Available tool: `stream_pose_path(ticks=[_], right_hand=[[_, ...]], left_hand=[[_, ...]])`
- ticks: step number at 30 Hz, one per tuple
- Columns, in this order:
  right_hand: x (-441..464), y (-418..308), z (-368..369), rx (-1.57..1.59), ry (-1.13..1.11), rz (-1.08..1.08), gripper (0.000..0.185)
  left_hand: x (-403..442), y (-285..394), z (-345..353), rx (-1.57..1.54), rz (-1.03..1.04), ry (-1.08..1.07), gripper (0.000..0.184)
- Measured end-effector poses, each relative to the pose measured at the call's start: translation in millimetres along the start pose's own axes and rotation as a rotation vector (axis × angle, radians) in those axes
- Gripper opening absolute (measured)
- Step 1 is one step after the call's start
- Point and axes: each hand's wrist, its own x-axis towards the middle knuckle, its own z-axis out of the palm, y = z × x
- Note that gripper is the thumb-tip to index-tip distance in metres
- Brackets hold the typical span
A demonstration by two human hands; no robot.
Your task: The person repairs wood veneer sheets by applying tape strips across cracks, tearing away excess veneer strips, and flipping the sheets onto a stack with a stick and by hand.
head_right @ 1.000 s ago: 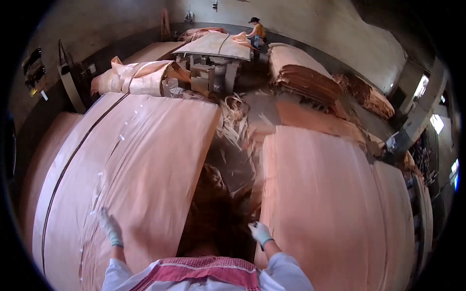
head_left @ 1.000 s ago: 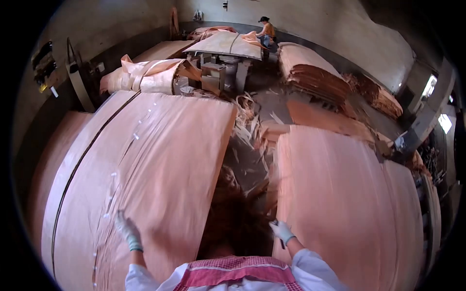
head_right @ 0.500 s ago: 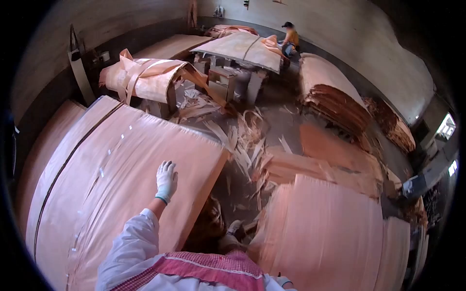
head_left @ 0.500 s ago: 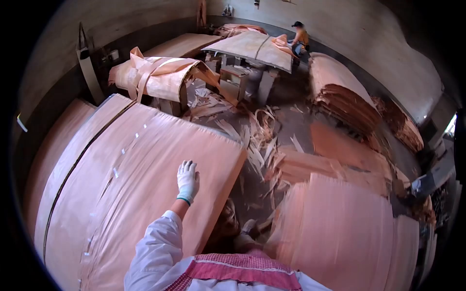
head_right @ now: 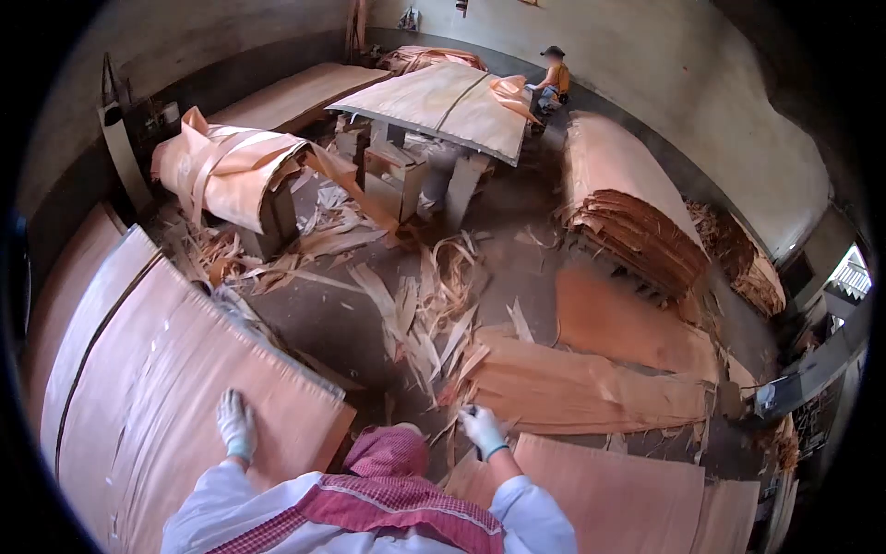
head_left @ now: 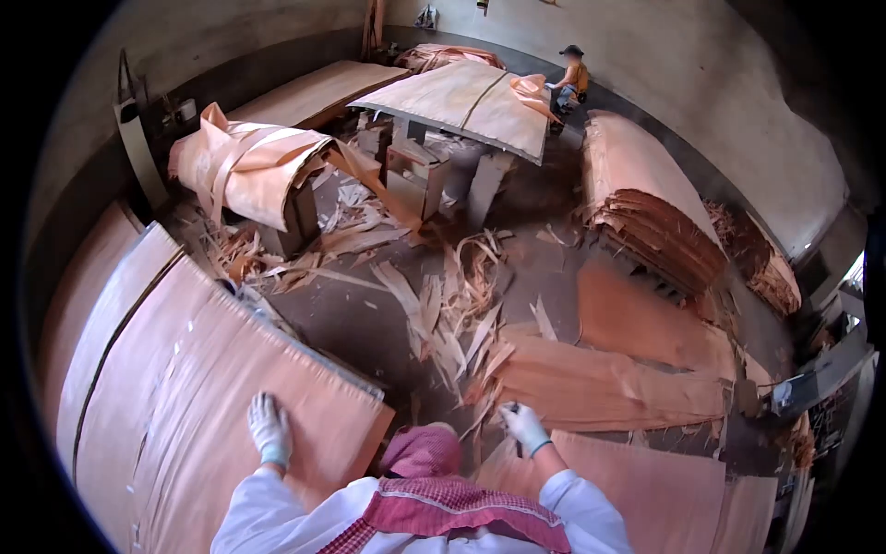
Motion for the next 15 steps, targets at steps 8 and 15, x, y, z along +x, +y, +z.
stream_pose_path(ticks=[8,15], right_hand=[[219,-93,71,-0.676,-0.400,-0.111,0.032],[395,-122,57,-1.077,-0.378,-0.245,0.039]], left_hand=[[21,12,4,0.011,-0.051,-0.009,0.047],[59,51,5,0.050,-0.302,0.051,0.042]])
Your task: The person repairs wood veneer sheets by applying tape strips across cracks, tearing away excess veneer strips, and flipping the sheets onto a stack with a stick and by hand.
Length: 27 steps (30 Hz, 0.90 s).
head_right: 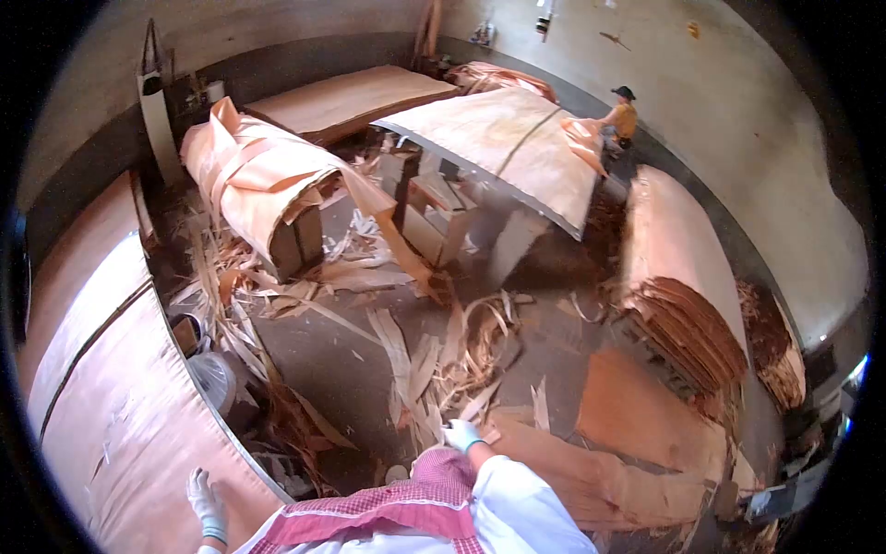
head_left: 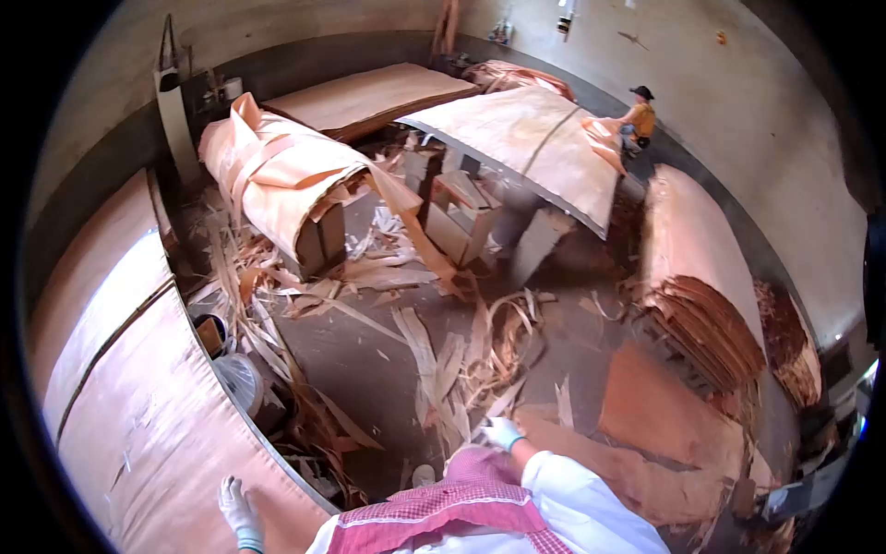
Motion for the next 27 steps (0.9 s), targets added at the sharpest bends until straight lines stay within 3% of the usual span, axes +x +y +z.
stream_pose_path(ticks=[1,2,4,6,7,9,12,13,15,17,19,21,22,23,24,25,26,27], right_hand=[[19,23,1,0.091,0.005,0.019,0.041],[34,37,-3,-0.031,-0.012,0.050,0.043],[81,89,6,-0.091,-0.140,0.120,0.049],[126,107,-5,-0.328,-0.288,0.192,0.049],[164,141,2,-0.403,-0.383,0.110,0.051],[225,123,-26,-0.548,-0.445,0.011,0.053],[312,34,-85,-0.386,-0.284,0.022,0.053],[374,43,-70,-0.477,-0.282,-0.301,0.050],[426,-34,-88,-0.303,-0.007,-0.306,0.041],[502,-89,-77,-0.390,0.171,-0.692,0.036],[536,-184,-87,-0.152,-0.141,-0.445,0.035],[545,-276,-97,-0.075,-0.200,-0.531,0.029],[588,-296,-57,0.076,-0.224,-0.539,0.022],[537,-368,-96,0.379,-0.472,-0.302,0.019],[530,-408,-95,0.411,-0.517,-0.352,0.019],[531,-444,-88,0.442,-0.568,-0.400,0.020],[522,-470,-90,0.443,-0.620,-0.431,0.020],[522,-500,-91,0.452,-0.654,-0.462,0.021]], left_hand=[[9,18,12,-0.013,-0.040,0.105,0.041],[21,39,28,-0.083,-0.080,0.168,0.041],[54,113,57,-0.687,-0.314,0.358,0.040],[86,193,63,-0.675,-0.423,0.317,0.037],[105,228,59,-0.640,-0.425,0.243,0.034],[142,276,74,-0.705,-0.366,0.228,0.028],[194,306,86,-0.670,-0.327,0.110,0.026],[214,309,82,-0.674,-0.329,0.086,0.025],[251,303,76,-0.634,-0.293,0.138,0.023],[285,288,70,-0.556,-0.361,0.227,0.023],[318,261,68,-0.526,-0.451,0.312,0.023],[347,229,67,-0.458,-0.538,0.388,0.024],[361,205,71,-0.376,-0.570,0.412,0.024],[378,184,70,-0.352,-0.560,0.485,0.026],[405,174,45,-0.472,-0.633,0.467,0.027],[413,133,65,-0.383,-0.678,0.535,0.029],[430,96,72,-0.365,-0.605,0.632,0.029],[452,71,61,-0.379,-0.739,0.630,0.030]])
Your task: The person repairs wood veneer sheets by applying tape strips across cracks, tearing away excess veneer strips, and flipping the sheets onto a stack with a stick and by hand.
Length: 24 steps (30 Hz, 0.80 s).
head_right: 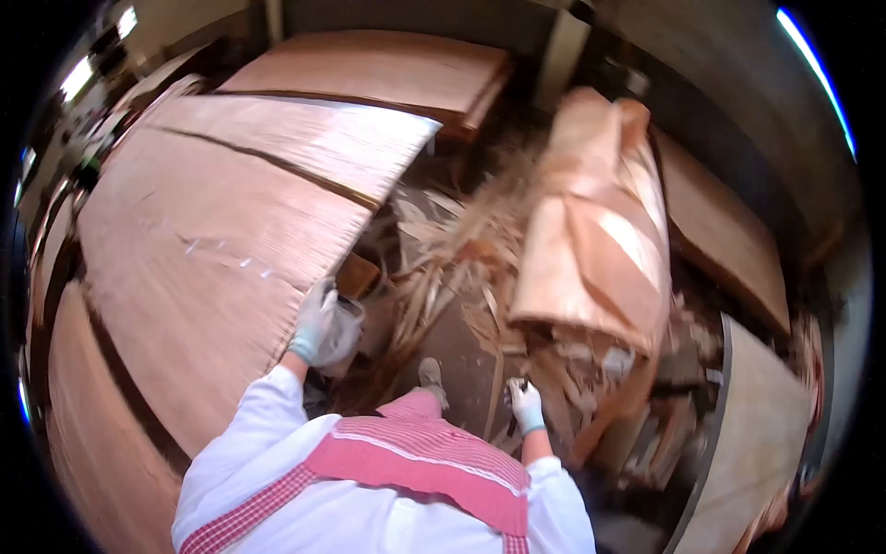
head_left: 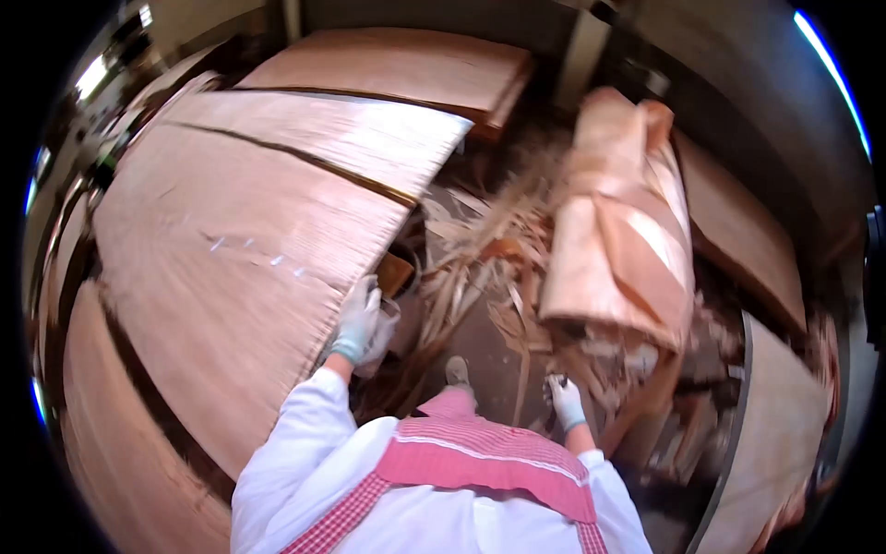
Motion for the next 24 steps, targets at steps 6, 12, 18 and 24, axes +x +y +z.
stream_pose_path(ticks=[6,12,18,24], right_hand=[[94,-81,13,-0.202,-0.127,0.133,0.018],[203,-145,43,-0.181,-0.252,0.175,0.018],[313,-254,130,-0.579,-0.576,0.017,0.033],[418,-344,239,-0.950,-0.926,-0.520,0.031]], left_hand=[[185,-59,48,0.216,-0.452,0.249,0.059],[291,-60,105,0.388,-0.627,0.073,0.090],[314,-69,127,0.390,-0.822,0.087,0.093],[322,-98,143,0.420,-0.799,0.300,0.092]])
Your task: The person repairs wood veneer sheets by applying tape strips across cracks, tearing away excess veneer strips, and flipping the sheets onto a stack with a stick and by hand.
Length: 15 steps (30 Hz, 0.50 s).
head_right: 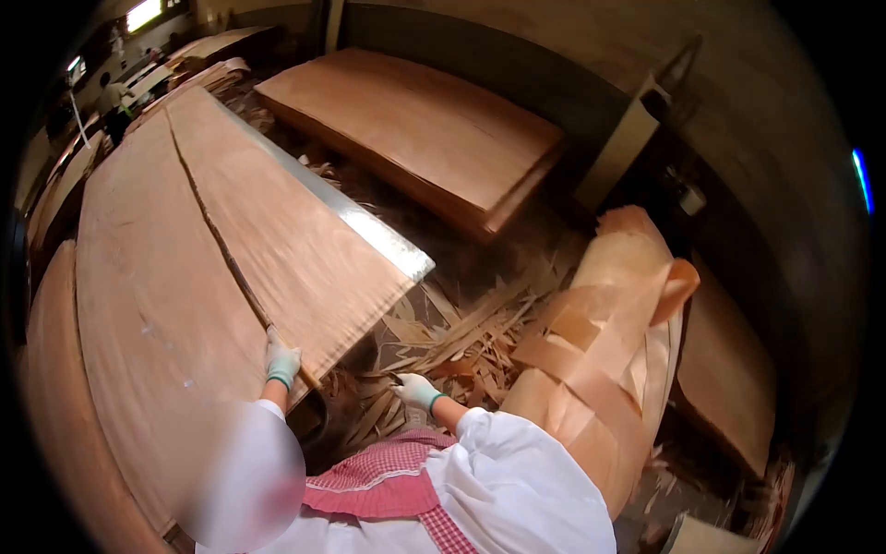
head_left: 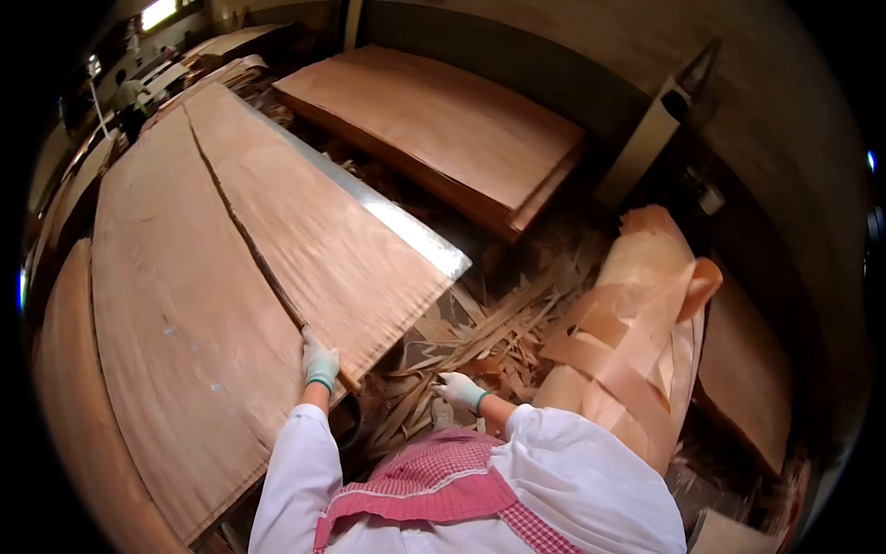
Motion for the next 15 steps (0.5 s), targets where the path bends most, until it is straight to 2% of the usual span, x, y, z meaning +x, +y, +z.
stream_pose_path(ticks=[1,4,5,6,7,8,10,11,12,14,15], right_hand=[[20,-1,-10,0.041,0.001,-0.024,0.030],[68,-14,-32,0.214,-0.075,-0.039,0.025],[79,-17,-34,0.289,-0.106,-0.022,0.024],[77,-41,-45,0.411,-0.154,0.092,0.027],[106,-4,-26,0.309,-0.107,-0.091,0.030],[101,-15,-28,0.314,-0.176,-0.084,0.031],[102,-16,-15,0.252,-0.247,0.002,0.033],[94,-18,-5,0.261,-0.291,-0.070,0.032],[79,-38,2,0.360,-0.308,-0.021,0.030],[63,-79,11,0.242,-0.434,0.020,0.027],[54,-92,23,0.199,-0.471,-0.002,0.028]], left_hand=[[4,-5,6,-0.042,-0.020,0.050,0.091],[-17,-3,-36,-1.000,-0.359,-0.193,0.069],[-22,-7,-54,-1.235,-0.527,-0.224,0.051],[-25,-13,-73,-1.491,-0.668,-0.240,0.034],[-28,-25,-96,-1.436,-0.617,-0.207,0.019],[-40,-41,-119,-1.374,-0.572,-0.176,0.006],[-66,-53,-148,-1.201,-0.599,0.044,0.009],[-84,-64,-160,-1.107,-0.610,0.130,0.012],[-99,-78,-168,-1.086,-0.595,0.187,0.013],[-138,-109,-172,-1.046,-0.560,0.265,0.017],[-161,-130,-177,-0.928,-0.586,0.297,0.018]])
